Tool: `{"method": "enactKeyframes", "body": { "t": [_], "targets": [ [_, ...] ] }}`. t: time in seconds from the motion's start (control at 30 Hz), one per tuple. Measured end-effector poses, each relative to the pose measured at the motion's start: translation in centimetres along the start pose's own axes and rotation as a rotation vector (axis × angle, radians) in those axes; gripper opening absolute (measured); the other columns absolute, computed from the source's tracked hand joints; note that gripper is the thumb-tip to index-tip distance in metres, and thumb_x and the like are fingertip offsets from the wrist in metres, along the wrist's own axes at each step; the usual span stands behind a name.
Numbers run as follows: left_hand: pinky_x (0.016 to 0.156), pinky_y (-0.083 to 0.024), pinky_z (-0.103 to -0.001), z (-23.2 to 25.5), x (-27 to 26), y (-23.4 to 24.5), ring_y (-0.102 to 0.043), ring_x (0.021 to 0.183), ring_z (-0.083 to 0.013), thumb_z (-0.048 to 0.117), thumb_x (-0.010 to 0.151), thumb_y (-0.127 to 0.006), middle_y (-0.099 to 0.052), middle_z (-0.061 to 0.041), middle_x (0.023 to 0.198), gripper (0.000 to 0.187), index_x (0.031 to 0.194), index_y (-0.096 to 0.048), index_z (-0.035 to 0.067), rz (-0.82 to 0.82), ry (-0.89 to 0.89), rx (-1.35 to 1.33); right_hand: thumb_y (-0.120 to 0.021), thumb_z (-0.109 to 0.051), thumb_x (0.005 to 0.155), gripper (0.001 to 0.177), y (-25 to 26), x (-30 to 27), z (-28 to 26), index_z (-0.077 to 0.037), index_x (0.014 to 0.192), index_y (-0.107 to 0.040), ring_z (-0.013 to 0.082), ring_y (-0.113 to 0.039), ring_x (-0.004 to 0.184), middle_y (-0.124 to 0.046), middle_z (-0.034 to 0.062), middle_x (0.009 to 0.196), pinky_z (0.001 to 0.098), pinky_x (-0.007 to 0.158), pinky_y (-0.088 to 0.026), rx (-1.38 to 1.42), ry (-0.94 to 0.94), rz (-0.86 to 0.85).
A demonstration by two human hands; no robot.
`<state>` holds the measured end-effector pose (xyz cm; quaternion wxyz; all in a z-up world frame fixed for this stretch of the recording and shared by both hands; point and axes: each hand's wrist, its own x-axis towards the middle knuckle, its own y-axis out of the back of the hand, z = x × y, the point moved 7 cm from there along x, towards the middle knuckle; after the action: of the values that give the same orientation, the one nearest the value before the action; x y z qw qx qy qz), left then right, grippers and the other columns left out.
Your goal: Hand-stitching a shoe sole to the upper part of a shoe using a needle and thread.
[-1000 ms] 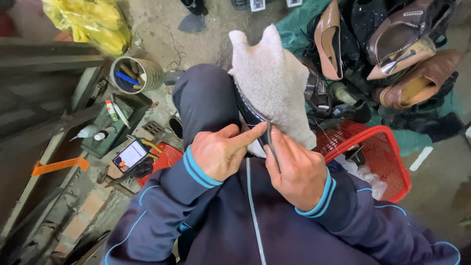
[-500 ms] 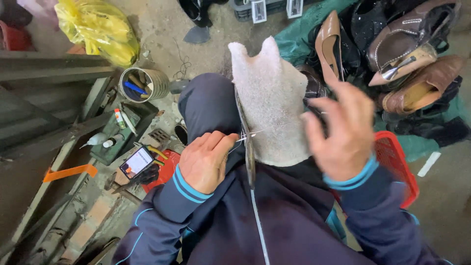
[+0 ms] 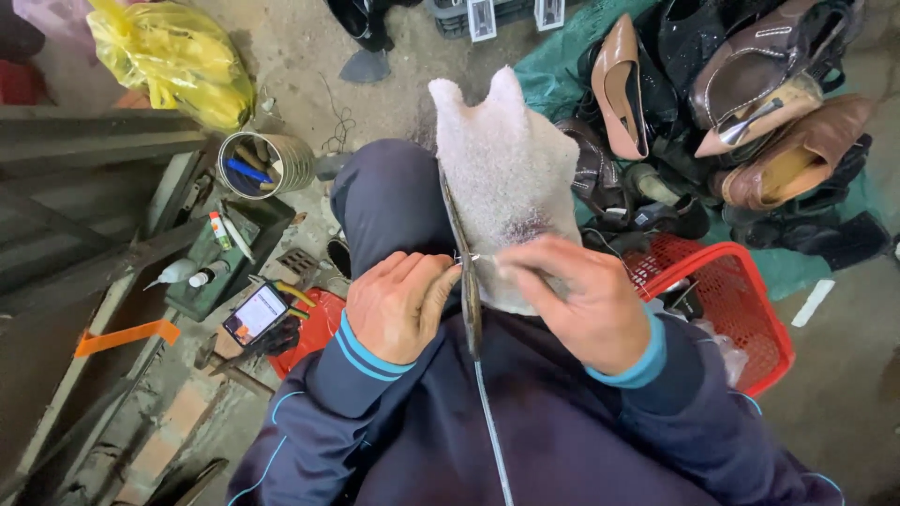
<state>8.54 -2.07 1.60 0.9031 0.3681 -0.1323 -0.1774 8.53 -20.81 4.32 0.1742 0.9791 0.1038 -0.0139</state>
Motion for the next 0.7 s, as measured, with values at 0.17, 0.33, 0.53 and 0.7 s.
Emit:
{"method": "enactKeyframes", "body": {
  "t": [0.17, 0.33, 0.53, 0.7],
  "targets": [
    [0.065, -0.057, -0.034, 0.1, -0.3, 0.1, -0.065, 0.067, -0.0255, 0.024, 0.103, -0.065, -0.061, -0.005, 0.069, 0.019, 0.096, -0.071, 0.008, 0.014, -0.015, 0.026, -0.065, -0.005, 0.097, 0.025, -2.5, 0.0, 0.8, -0.017, 0.116, -0.074, 0.0169, -0.076, 0.094, -0.078, -0.0031, 0.102, 0.0341, 0.088, -0.061, -0.288, 0.077, -0.015],
    [0.063, -0.057, -0.035, -0.9, -1.7, 0.3, -0.064, 0.067, -0.0259, 0.038, 0.1, -0.067, -0.061, -0.004, 0.068, 0.028, 0.088, -0.068, 0.013, 0.0, 0.03, 0.076, -0.07, -0.006, 0.093, 0.039, -2.0, 0.0, -1.5, -0.014, 0.132, -0.068, 0.0229, -0.076, 0.08, -0.077, 0.0032, 0.088, 0.0382, 0.072, -0.063, -0.328, 0.072, -0.053],
    [0.054, -0.048, -0.044, -5.2, -5.9, 4.0, -0.064, 0.057, -0.0373, 0.066, 0.087, -0.074, -0.057, -0.013, 0.05, 0.064, 0.064, -0.057, 0.009, -0.102, 0.456, 0.309, -0.074, -0.01, 0.092, 0.032, -1.1, -0.6, -0.1, -0.007, 0.124, -0.07, 0.0307, -0.074, 0.075, -0.077, 0.0096, 0.084, 0.0433, 0.062, -0.061, -0.393, 0.083, -0.054],
    [0.055, -0.049, -0.039, -4.2, -6.3, 3.4, -0.066, 0.054, -0.0321, 0.067, 0.073, -0.084, -0.059, -0.005, 0.048, 0.057, 0.067, -0.058, 0.017, -0.023, 0.544, 0.17, -0.069, -0.017, 0.095, 0.013, -1.4, -1.0, -2.0, -0.017, 0.085, -0.077, 0.0177, -0.065, 0.068, -0.069, -0.0004, 0.083, 0.0294, 0.067, -0.058, -0.095, 0.069, -0.207]
  ]
}}
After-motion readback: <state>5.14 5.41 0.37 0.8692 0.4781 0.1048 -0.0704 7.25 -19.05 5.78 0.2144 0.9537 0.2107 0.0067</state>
